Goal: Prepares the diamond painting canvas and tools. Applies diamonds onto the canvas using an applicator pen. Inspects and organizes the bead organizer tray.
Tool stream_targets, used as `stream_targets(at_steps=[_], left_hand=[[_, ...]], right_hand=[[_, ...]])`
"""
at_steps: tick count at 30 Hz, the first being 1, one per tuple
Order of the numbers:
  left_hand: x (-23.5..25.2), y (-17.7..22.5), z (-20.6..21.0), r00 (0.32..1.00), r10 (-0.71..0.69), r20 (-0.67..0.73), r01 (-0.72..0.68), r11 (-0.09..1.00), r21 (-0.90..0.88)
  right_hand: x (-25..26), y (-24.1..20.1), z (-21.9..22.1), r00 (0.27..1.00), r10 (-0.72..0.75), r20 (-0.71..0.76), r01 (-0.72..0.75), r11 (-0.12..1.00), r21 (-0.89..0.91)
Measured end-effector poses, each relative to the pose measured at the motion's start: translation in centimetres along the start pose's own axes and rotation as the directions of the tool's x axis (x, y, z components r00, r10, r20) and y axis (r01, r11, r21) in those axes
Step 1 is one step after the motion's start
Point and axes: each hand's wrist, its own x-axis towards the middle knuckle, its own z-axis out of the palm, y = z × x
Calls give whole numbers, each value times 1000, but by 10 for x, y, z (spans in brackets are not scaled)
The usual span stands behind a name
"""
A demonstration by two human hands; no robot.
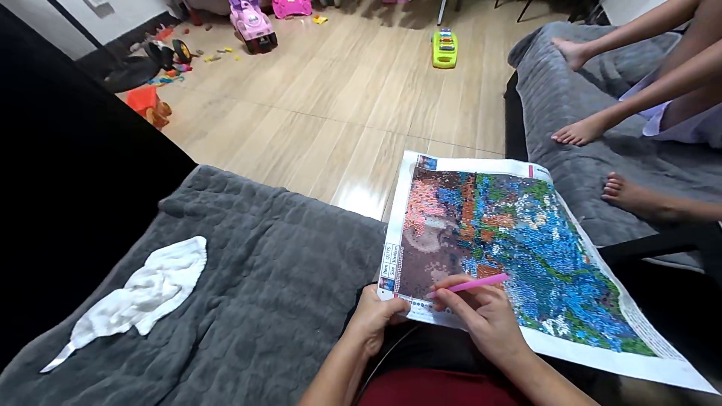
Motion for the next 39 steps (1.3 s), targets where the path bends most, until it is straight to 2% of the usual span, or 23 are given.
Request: stream_targets(at_steps=[7,18,39], left_hand=[[0,-1,6,998,-1,-61,2,1000,7],[-1,-3,-6,999,7,45,-5,1000,-29],[-7,-4,-1,993,107,50,-103,992,-73]], right_hand=[[-1,1,0,1000,-5,-17,5,1000,10],[-1,3,3,1000,-8,14,8,999,50],[-4,5,-1,992,-98,79,105,991,-87]])
